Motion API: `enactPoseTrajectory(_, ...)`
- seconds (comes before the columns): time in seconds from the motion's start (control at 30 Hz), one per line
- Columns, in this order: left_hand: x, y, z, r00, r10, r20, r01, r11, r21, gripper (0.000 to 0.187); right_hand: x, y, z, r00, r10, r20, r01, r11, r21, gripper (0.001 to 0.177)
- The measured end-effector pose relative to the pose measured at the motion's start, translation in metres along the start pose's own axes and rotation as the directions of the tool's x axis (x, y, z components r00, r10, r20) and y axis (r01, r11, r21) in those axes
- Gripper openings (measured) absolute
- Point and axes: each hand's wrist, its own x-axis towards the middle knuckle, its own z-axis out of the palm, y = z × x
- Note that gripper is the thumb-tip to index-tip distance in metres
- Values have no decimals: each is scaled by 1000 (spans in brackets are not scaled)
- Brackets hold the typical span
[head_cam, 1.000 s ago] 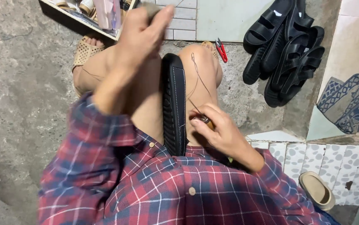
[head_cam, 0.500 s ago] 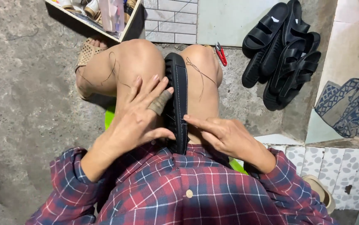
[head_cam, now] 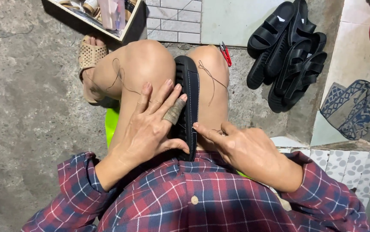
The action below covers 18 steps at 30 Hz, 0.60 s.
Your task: Hand-stitching the sole of a black sandal using a stitching awl and thread
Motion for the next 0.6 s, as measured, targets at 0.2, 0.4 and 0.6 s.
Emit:
enactPoseTrajectory(0.2,-1,2,3,998,20,-55,-20,1000,-2,102,-3,9,32,952,-144,-270,155,988,18,48)
enactPoseTrajectory(0.4,-1,5,3,995,29,-91,-27,999,21,101,7,1,43,853,-134,-504,283,931,232,39)
enactPoseTrajectory(0.6,-6,7,-10,993,62,-96,-66,997,-36,84,9,-12,34,816,-176,-550,272,958,97,36)
